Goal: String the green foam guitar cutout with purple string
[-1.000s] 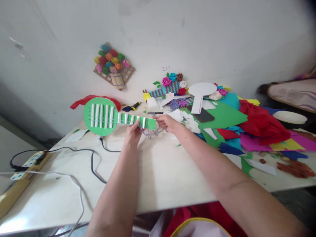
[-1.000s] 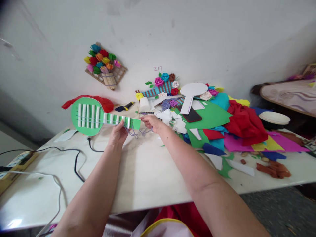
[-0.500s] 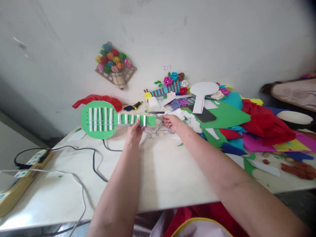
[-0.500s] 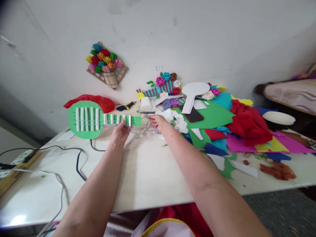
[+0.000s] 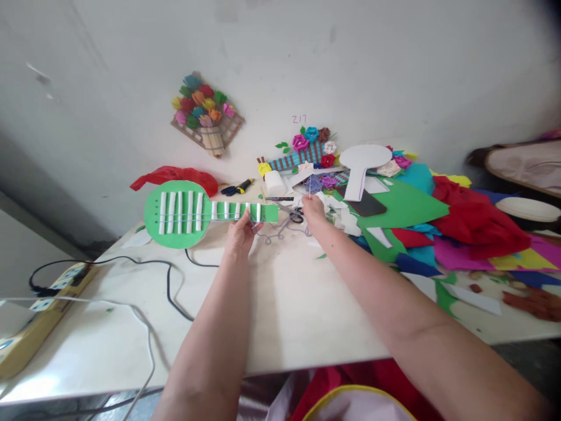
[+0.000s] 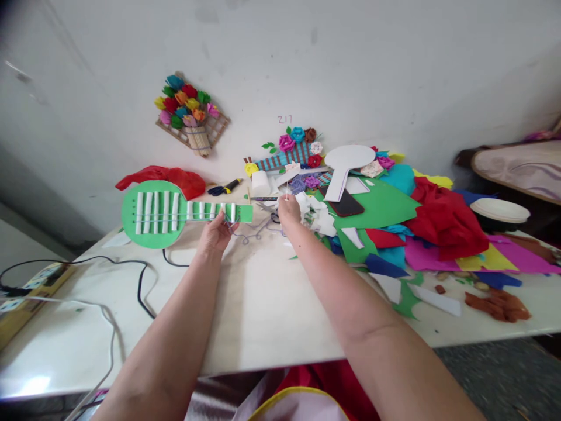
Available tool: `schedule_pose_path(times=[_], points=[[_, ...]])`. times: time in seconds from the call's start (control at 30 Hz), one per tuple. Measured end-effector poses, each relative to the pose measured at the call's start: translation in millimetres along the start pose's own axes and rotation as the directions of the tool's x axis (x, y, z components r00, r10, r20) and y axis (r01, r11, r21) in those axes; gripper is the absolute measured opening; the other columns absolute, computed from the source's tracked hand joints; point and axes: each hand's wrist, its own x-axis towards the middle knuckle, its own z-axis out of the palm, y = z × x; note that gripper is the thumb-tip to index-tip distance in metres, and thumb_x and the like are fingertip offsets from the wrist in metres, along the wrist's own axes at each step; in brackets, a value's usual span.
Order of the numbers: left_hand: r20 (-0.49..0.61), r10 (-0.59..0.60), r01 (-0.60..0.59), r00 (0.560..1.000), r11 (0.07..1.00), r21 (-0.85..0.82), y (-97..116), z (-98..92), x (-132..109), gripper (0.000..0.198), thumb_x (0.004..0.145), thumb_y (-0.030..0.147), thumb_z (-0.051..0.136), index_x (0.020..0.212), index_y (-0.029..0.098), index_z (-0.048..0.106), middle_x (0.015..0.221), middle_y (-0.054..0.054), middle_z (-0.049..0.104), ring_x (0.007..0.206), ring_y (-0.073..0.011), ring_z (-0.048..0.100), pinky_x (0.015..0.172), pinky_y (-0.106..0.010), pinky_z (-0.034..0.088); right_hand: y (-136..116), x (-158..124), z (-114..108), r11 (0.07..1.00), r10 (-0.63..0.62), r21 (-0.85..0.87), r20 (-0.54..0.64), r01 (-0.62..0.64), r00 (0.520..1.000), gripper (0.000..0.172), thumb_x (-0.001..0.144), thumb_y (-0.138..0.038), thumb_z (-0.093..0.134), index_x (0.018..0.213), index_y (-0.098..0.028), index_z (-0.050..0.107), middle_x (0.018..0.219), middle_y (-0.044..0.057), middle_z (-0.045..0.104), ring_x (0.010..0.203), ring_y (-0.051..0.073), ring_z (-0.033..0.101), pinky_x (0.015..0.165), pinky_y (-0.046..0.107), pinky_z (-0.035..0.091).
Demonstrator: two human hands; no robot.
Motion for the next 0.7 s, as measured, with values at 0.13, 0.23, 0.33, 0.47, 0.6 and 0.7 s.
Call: schedule_pose_path(times=[0.13,0.23,0.33,0.47,0.6,0.7], points=[[-0.013,0.009,-0.009,1.000,1.000,0.026,-0.3,0.1,0.3,0.018,0.063,0.017,0.071,0.078,0.016,0.062,0.067,0.001,0.065,0.055,-0.0089,0.060,0.058,-0.023,0.054,-8.0,-10.6,9.4,0.967,-0.221,-0.132,-0.010,0.218,0.975,0.008,0.067,-0.026,0.055,0.071,-0.020,0.057,0.056,-0.005,0.051,0.054,0.010,0.046,0.049,0.019,0.034],[0.013,0.021,-0.021,1.000,0.998,0.051,-0.4,-0.3,0.7,0.025,0.063,0.018,0.071,0.087,0.017,0.063,0.073,0.000,0.066,0.057,-0.0095,0.061,0.056,-0.022,0.054,-13.0,-25.5,19.1,0.908,-0.298,-0.217,0.263,0.358,0.917,0.010,0.065,-0.025,0.060,0.072,-0.018,0.061,0.054,-0.005,0.052,0.052,0.009,0.045,0.050,0.019,0.033],[0.028,0.030,-0.032,0.999,0.997,0.076,-0.8,-0.2,0.3,0.029,0.063,0.018,0.071,0.090,0.017,0.063,0.075,0.000,0.066,0.057,-0.0098,0.061,0.053,-0.022,0.053,-13.6,-38.6,26.4,0.813,-0.318,-0.326,0.447,0.483,0.836,0.012,0.060,-0.020,0.064,0.072,-0.020,0.064,0.048,-0.007,0.047,0.049,0.009,0.042,0.049,0.019,0.029],[0.034,0.023,-0.025,0.999,0.996,0.091,-1.8,1.2,-0.7,0.030,0.061,0.019,0.072,0.090,0.018,0.063,0.074,0.000,0.066,0.057,-0.0099,0.061,0.053,-0.020,0.052,-8.4,-45.9,31.4,0.708,-0.366,-0.411,0.483,0.575,0.796,0.014,0.056,-0.017,0.067,0.069,-0.024,0.066,0.045,-0.006,0.044,0.052,0.011,0.042,0.051,0.021,0.026],[0.047,0.012,-0.016,0.999,0.995,0.095,-2.7,2.8,-1.3,0.028,0.062,0.019,0.072,0.088,0.017,0.062,0.072,0.001,0.065,0.056,-0.0089,0.061,0.054,-0.019,0.052,-3.6,-47.8,33.3,0.588,-0.412,-0.489,0.504,0.644,0.759,0.012,0.059,-0.019,0.067,0.068,-0.026,0.066,0.048,-0.004,0.049,0.055,0.013,0.045,0.053,0.022,0.026],[0.045,0.010,-0.015,0.999,0.996,0.092,-2.9,4.0,-1.8,0.026,0.062,0.018,0.071,0.086,0.016,0.061,0.070,0.001,0.064,0.054,-0.0082,0.060,0.053,-0.019,0.052,-3.5,-49.8,33.2,0.518,-0.417,-0.547,0.511,0.658,0.752,0.006,0.062,-0.020,0.065,0.065,-0.025,0.066,0.050,-0.002,0.051,0.056,0.014,0.046,0.054,0.023,0.026]])
